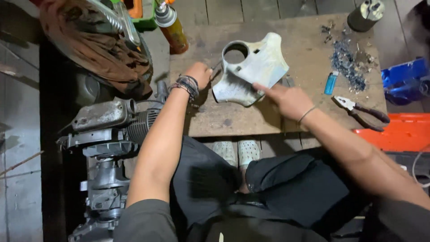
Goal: The person scrubs a white metal part with a wire brush on a wooden table, then flips it over to clean the other side. The person also briefly picks up a spray can before continuing to scrub the part.
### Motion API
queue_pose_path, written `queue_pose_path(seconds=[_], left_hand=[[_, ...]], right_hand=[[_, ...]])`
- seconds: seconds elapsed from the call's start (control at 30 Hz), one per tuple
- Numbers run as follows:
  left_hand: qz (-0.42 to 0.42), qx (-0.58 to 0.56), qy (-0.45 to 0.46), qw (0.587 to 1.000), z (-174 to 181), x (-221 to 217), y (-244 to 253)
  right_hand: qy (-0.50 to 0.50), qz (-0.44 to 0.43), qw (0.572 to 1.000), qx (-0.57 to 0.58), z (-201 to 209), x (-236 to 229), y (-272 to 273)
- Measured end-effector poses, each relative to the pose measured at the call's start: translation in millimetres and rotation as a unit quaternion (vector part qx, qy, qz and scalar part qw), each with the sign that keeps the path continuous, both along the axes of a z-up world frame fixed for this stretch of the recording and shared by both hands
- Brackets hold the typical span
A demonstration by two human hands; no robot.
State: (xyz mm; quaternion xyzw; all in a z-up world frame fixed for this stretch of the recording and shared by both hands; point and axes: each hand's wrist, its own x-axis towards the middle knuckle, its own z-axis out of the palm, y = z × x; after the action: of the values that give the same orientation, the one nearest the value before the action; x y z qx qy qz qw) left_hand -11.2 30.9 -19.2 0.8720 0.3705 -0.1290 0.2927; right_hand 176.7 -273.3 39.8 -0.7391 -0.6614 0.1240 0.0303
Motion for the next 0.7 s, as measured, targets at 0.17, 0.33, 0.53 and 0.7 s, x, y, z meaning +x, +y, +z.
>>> queue_pose_path(seconds=[0.17,0.33,0.53,0.7], left_hand=[[-0.001,-0.022,-0.024,0.999,17,-12,0],[-0.016,-0.041,0.02,0.999,36,-11,-6],[0.006,-0.005,0.056,0.998,38,-1,-7],[0.01,-0.009,-0.007,1.0,47,-17,-8]], right_hand=[[-0.026,-0.177,0.983,0.043,-15,87,4],[0.095,-0.233,0.964,0.082,27,38,2],[-0.063,0.043,0.996,-0.05,-3,34,9],[0.061,-0.318,0.946,0.004,-3,110,-8]])
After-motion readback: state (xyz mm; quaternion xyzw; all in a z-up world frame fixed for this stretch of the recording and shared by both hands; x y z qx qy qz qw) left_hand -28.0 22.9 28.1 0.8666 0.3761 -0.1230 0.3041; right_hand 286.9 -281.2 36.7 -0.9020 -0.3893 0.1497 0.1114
